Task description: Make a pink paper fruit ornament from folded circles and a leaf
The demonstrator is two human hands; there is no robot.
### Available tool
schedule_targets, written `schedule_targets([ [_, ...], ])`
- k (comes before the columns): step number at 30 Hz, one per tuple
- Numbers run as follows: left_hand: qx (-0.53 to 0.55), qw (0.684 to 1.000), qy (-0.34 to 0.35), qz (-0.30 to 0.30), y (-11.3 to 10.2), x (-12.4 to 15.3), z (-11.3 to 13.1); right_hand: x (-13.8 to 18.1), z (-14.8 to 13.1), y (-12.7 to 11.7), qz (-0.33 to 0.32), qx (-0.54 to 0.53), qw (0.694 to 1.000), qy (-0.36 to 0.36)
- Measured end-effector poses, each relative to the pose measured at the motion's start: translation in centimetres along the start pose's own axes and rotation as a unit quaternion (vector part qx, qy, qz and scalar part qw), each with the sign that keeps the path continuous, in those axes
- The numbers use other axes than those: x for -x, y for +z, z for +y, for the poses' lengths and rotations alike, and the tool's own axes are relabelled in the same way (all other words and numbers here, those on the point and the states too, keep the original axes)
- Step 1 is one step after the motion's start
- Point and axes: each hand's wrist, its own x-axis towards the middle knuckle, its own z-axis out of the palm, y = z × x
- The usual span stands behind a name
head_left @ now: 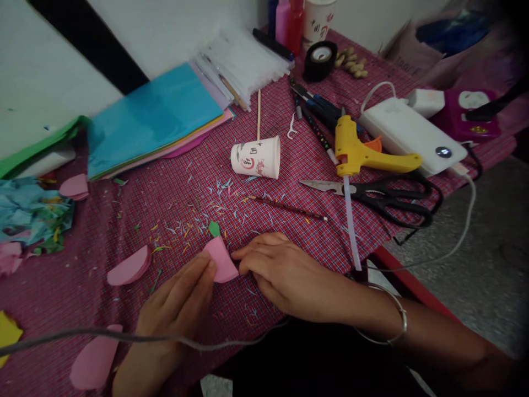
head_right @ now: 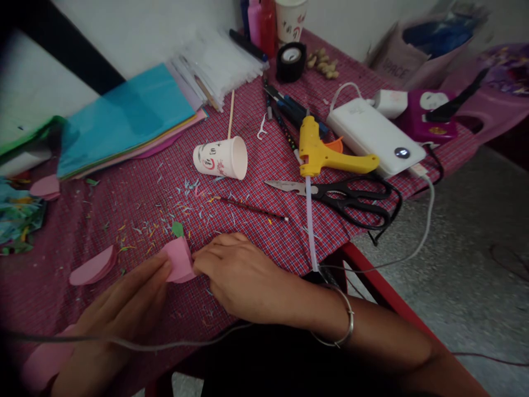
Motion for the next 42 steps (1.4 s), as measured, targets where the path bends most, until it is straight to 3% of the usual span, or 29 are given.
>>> schedule_targets([
  [18, -0.069, 0.996, 0.049, 0.031, 0.1, -1.2, -0.3, 0.1, -0.1, -0.1, -0.001, 0.004, 1.0, 0.003],
  [23, -0.062, 0.997, 0.037, 0.015, 0.0, -1.3, -0.3, 0.0, 0.0, -0.1, 0.01, -0.009, 1.0, 0.011],
  [32, -0.067, 0.993, 0.044, 0.082, 0.4, -2.2, -0.1, 0.0, 0.1, -0.1, 0.017, -0.019, 1.0, 0.013],
  [42, -0.081, 0.992, 0.058, 0.072, 0.6, -2.2, 0.0, 0.0, 0.4, 0.2, 0.024, -0.02, 0.999, -0.023],
])
